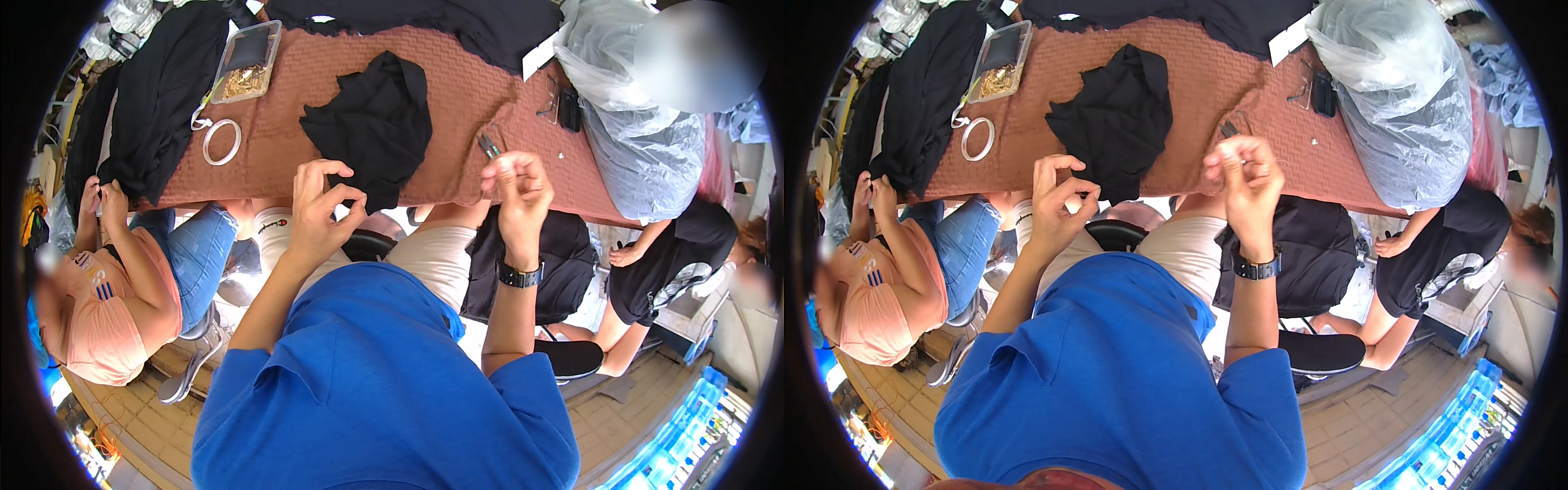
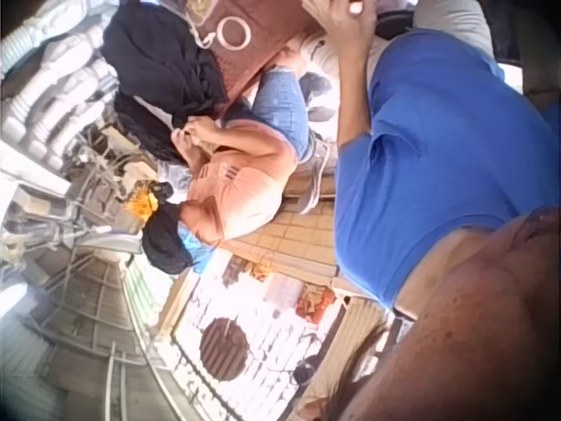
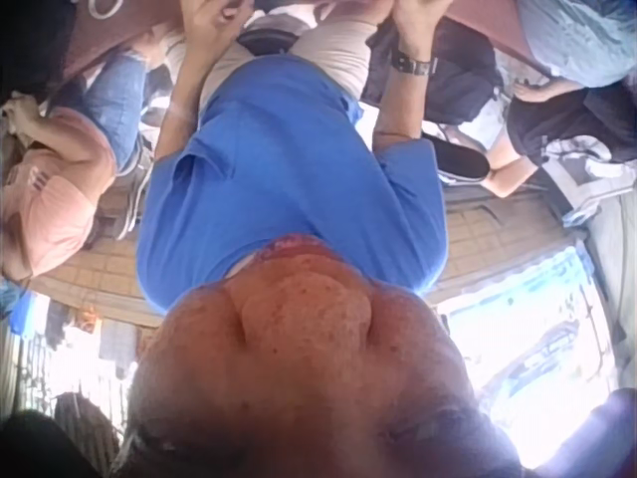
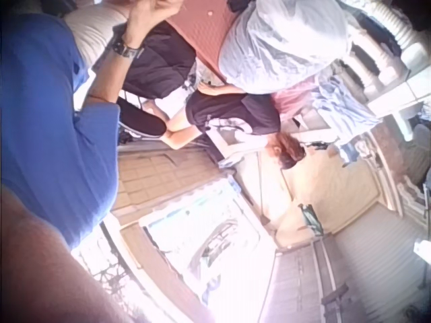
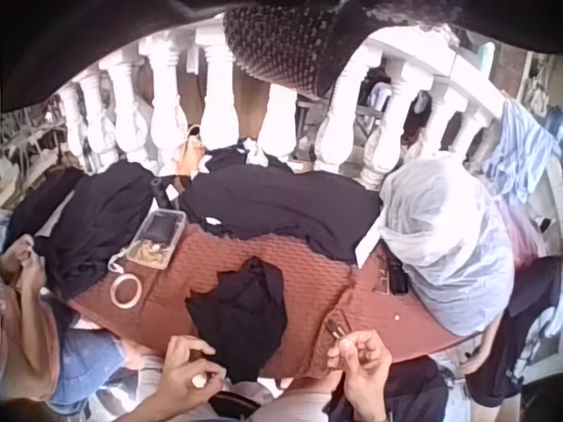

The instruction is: The person attaches white labels to pieces of black fabric by hand. They use a white rectangular template to position the label, take a small fastener from a plastic container, and secure the label to the fabric.

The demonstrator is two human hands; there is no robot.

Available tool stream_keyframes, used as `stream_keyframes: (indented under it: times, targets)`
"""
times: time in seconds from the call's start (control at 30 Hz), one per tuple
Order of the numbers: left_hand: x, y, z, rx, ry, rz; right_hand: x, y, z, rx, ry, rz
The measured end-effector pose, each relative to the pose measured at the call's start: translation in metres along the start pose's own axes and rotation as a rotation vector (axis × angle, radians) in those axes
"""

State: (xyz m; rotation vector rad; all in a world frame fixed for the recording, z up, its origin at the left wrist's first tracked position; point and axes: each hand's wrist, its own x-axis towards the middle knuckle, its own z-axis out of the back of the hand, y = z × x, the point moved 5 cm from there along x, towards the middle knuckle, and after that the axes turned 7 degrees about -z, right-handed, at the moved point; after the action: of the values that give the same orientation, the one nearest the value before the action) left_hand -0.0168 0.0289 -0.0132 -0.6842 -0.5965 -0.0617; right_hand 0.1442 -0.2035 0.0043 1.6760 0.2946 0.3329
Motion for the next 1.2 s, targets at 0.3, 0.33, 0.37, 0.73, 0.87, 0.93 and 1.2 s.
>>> stream_keyframes:
  times: [0.3, 0.33, 0.37, 0.73, 0.87, 0.93, 1.2]
  targets:
    - [-0.035, -0.024, -0.039, -0.705, 0.369, 0.349, 0.034, 0.000, 0.074, -0.692, 0.071, -0.170]
    - [-0.036, -0.023, -0.041, -0.691, 0.389, 0.291, 0.047, 0.001, 0.087, -0.836, 0.019, -0.052]
    - [-0.035, -0.023, -0.041, -0.692, 0.366, 0.288, 0.061, 0.004, 0.095, -0.972, -0.030, 0.082]
    - [-0.033, -0.009, -0.024, -0.501, 0.228, 0.235, 0.135, -0.089, 0.119, -1.283, -0.190, 0.442]
    - [-0.036, 0.000, -0.017, -0.451, 0.206, 0.258, 0.135, -0.090, 0.125, -1.150, -0.238, 0.356]
    - [-0.036, 0.005, -0.012, -0.495, 0.163, 0.323, 0.134, -0.094, 0.133, -1.049, -0.282, 0.273]
    - [-0.028, 0.024, 0.003, -0.364, 0.095, 0.346, 0.132, -0.104, 0.137, -0.927, -0.390, 0.101]
